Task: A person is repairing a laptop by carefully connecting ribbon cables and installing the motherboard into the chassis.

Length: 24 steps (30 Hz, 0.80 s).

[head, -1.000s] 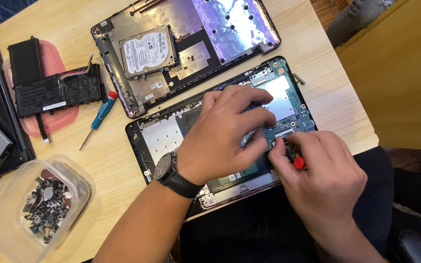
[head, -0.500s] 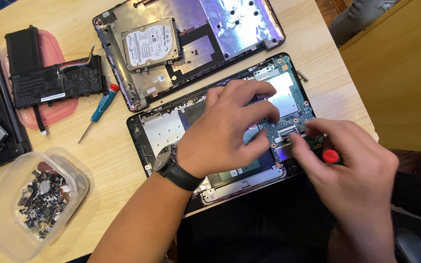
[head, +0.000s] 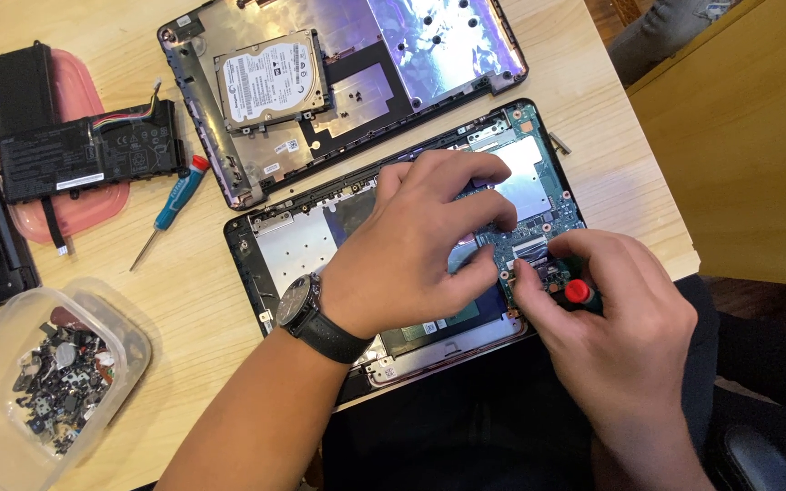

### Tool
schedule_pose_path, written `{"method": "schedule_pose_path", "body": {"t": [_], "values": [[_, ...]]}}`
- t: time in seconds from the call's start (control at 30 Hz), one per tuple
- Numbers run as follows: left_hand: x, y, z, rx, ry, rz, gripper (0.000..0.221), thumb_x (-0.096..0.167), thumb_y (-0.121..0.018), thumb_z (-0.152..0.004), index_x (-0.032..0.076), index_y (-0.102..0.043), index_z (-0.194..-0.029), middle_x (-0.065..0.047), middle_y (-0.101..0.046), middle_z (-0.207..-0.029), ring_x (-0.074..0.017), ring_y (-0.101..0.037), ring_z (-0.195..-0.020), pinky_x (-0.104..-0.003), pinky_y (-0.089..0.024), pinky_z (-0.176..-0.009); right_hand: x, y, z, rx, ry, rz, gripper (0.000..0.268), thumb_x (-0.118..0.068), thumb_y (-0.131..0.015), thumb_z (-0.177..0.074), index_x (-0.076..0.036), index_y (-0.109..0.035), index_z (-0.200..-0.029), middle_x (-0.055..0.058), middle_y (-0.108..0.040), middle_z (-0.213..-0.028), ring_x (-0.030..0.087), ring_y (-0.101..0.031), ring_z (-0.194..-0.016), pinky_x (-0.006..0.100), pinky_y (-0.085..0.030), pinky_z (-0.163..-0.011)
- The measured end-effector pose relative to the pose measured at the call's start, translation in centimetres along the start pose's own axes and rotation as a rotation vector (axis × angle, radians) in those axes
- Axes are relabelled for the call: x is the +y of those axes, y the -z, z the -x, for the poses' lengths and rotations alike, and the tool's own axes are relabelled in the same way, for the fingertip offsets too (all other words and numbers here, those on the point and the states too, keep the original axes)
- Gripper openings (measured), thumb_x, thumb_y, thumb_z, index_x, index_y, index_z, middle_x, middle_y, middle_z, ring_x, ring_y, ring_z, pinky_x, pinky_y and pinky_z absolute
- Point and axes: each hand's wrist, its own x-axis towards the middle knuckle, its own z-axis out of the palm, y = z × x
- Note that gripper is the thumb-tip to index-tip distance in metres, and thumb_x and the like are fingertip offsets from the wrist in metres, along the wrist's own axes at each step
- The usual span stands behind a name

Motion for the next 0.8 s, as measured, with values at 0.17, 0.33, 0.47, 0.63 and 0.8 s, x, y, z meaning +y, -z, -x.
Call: {"method": "schedule_pose_path", "body": {"t": [0.17,0.33,0.47,0.63,0.8], "values": [[0.01,0.01,-0.05,0.013,-0.014,-0.006,0.018,0.019,-0.067,-0.088,0.02,-0.068,-0.106,-0.006,-0.061,-0.135,-0.0296,-0.057,-0.129,-0.05,-0.036,-0.098,-0.54,-0.2,-0.04,-0.002,-0.194,0.001,0.025,-0.01,-0.091,-0.092,-0.006,-0.071,-0.106,0.004,-0.068,-0.093,0.016,-0.056,-0.072,0.031,-0.047,-0.077],[0.05,0.05,-0.06,0.004,-0.004,-0.001,0.019,0.021,-0.066,-0.087,0.021,-0.068,-0.106,-0.006,-0.062,-0.135,-0.0298,-0.057,-0.13,-0.05,-0.035,-0.099,-0.44,-0.47,0.01,-0.007,-0.244,0.017,0.027,-0.012,-0.09,-0.088,-0.008,-0.069,-0.105,0.001,-0.067,-0.093,0.015,-0.056,-0.073,0.031,-0.046,-0.075],[0.12,0.14,-0.08,0.008,-0.007,-0.009,0.018,0.021,-0.066,-0.087,0.021,-0.068,-0.106,-0.006,-0.062,-0.135,-0.0295,-0.057,-0.129,-0.051,-0.035,-0.099,-0.31,-0.45,-0.01,-0.012,-0.224,0.024,0.027,-0.013,-0.089,-0.088,-0.008,-0.068,-0.104,0.001,-0.067,-0.093,0.015,-0.055,-0.071,0.032,-0.046,-0.074],[0.12,0.17,-0.1,-0.016,-0.015,-0.073,0.024,0.035,-0.07,-0.094,0.025,-0.072,-0.116,-0.008,-0.06,-0.137,-0.031,-0.053,-0.131,-0.05,-0.036,-0.092,-0.1,-0.4,-0.05,-0.019,-0.19,0.018,0.026,-0.012,-0.09,-0.09,-0.007,-0.068,-0.103,0.002,-0.064,-0.089,0.015,-0.054,-0.069,0.031,-0.045,-0.073],[-0.01,0.05,-0.11,-0.02,0.006,-0.059,0.019,0.034,-0.074,-0.093,0.024,-0.072,-0.109,-0.006,-0.06,-0.138,-0.0327,-0.051,-0.133,-0.054,-0.038,-0.094,-0.02,0.1,-0.38,-0.074,-0.18,0.052,0.025,-0.015,-0.089,-0.089,-0.009,-0.068,-0.102,0.001,-0.066,-0.09,0.016,-0.057,-0.073,0.033,-0.047,-0.074]]}}
